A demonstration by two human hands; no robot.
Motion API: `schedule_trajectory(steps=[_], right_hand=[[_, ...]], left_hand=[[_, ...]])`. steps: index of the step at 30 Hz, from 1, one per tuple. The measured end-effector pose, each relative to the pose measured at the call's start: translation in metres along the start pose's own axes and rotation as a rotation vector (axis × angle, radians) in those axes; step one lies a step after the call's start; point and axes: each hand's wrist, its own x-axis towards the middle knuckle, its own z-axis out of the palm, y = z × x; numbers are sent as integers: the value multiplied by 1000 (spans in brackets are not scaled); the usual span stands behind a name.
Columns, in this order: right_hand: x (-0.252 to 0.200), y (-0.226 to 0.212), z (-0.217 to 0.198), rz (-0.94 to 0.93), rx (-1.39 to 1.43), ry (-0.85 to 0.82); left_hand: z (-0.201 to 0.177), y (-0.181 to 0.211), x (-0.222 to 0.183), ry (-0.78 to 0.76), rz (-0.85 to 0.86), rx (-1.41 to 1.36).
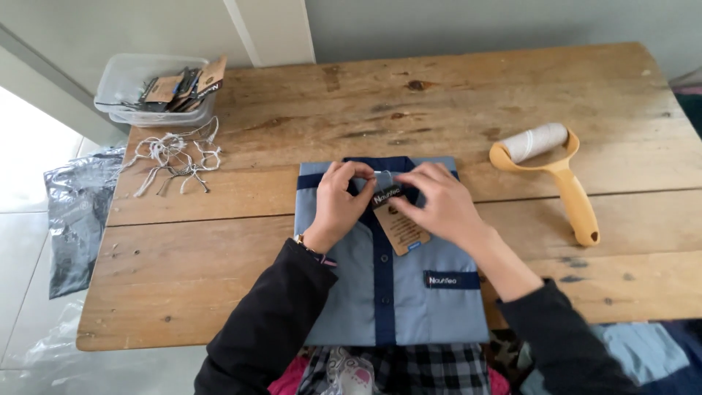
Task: The person cleans a shirt with a lint roller, folds it, and then attaches a clothing tag by hand.
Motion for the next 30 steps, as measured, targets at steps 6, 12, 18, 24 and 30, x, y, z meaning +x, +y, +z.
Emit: schedule_trajectory(steps=[6, 12, 18, 24, 30], right_hand=[[32, 2, 23, 73, 8, -363], [34, -23, 15, 179, 100, -357], [30, -9, 29, 137, -13, -360], [26, -7, 35, 114, 3, -244], [25, -6, 33, 148, 36, -150]], left_hand=[[3, -12, 2, -10, 14, 11], [-20, -29, 16, 7, -21, 101], [-20, -33, 15, -179, 59, 354], [-9, -43, 14, -132, 75, 368], [-5, -39, 31, -133, 25, 212]])
